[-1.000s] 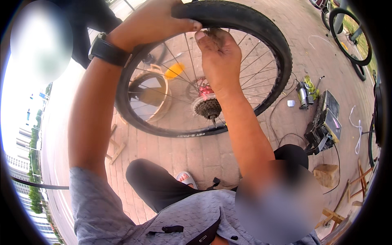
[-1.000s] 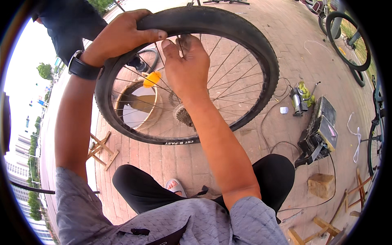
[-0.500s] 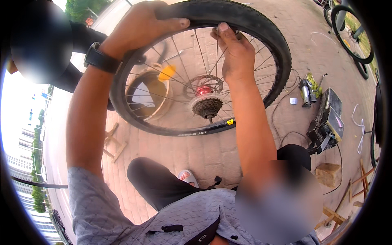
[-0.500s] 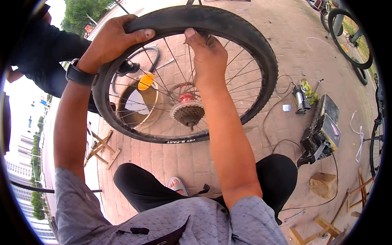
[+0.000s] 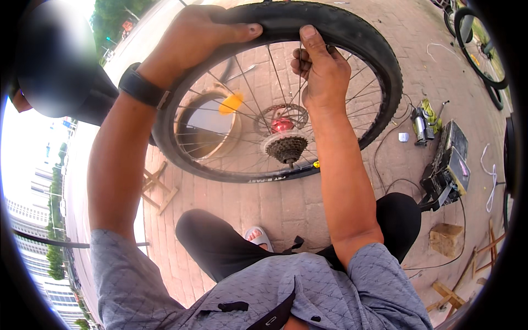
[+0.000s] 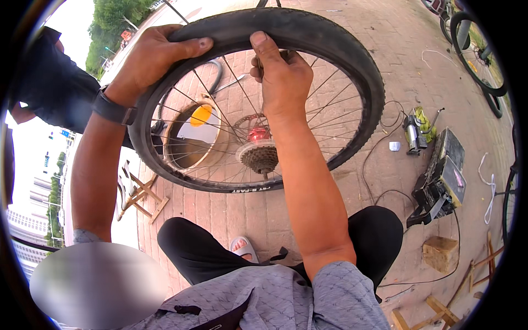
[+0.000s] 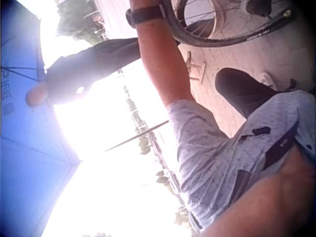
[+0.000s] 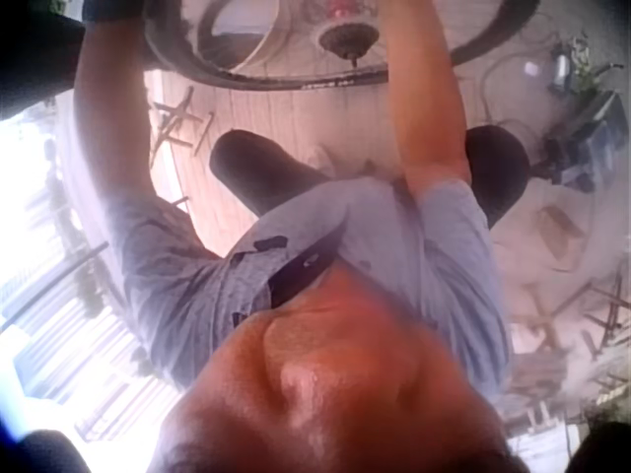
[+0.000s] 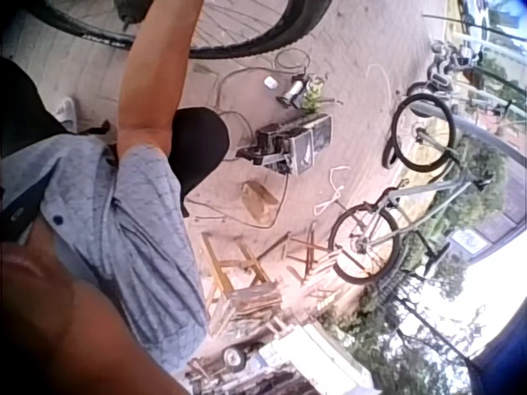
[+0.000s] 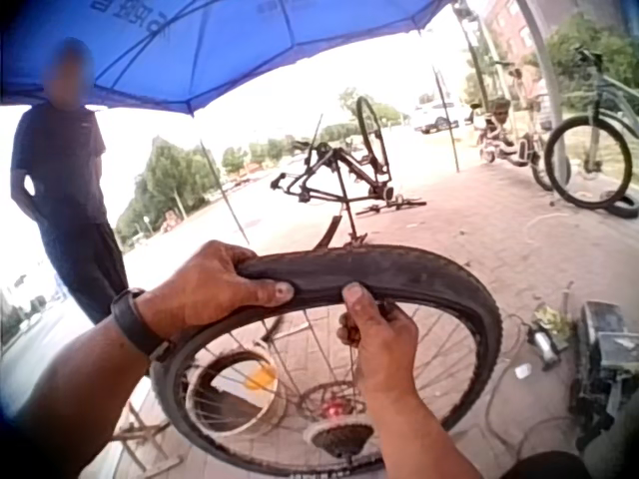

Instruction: The person installs a bicycle inner tube into a tire mounted on a rim. They then attach an air pump hose to the valve and inflate the tire.

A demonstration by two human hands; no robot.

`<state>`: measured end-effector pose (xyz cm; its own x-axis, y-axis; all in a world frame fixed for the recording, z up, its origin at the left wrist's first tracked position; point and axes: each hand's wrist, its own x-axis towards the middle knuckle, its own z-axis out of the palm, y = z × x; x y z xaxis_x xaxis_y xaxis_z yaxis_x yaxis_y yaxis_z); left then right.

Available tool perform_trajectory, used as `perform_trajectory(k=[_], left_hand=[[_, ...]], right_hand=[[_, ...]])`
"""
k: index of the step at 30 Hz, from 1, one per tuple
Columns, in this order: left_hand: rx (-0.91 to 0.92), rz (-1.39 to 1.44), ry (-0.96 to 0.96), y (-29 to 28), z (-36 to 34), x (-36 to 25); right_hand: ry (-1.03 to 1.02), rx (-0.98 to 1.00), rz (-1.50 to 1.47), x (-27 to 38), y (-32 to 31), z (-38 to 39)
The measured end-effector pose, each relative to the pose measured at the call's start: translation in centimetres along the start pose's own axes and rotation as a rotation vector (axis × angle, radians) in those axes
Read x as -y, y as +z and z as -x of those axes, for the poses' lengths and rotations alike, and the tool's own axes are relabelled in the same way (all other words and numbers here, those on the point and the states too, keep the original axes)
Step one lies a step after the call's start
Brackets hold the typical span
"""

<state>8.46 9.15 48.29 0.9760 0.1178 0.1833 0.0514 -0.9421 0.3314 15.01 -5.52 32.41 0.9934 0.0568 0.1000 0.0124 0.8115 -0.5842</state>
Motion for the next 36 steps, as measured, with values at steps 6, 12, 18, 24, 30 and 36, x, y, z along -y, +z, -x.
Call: perform_trajectory(k=[6,12,18,24,30,36], left_hand=[[-0.038,-0.019,0.080,0.4,0.7,0.3],[0.032,-0.264,0.058,-2.0,1.0,-0.3],[-0.015,-0.324,0.206,0.4,-1.2,-2.9],[-0.111,-0.351,0.247,1.4,-1.3,-2.5],[-0.105,-0.254,0.240,1.2,-1.4,-1.3],[-0.039,-0.298,0.103,-1.2,-0.9,1.9]], right_hand=[[0.022,-0.011,0.019,0.9,0.9,0.5],[0.016,0.173,-0.151,-1.2,-0.1,0.7],[0.078,0.166,-0.038,-0.6,0.8,1.5],[0.202,0.057,-0.081,0.6,1.5,1.5],[0.045,0.165,0.191,0.2,1.0,1.9],[-0.112,0.263,1.363,10.6,-0.2,1.0]])
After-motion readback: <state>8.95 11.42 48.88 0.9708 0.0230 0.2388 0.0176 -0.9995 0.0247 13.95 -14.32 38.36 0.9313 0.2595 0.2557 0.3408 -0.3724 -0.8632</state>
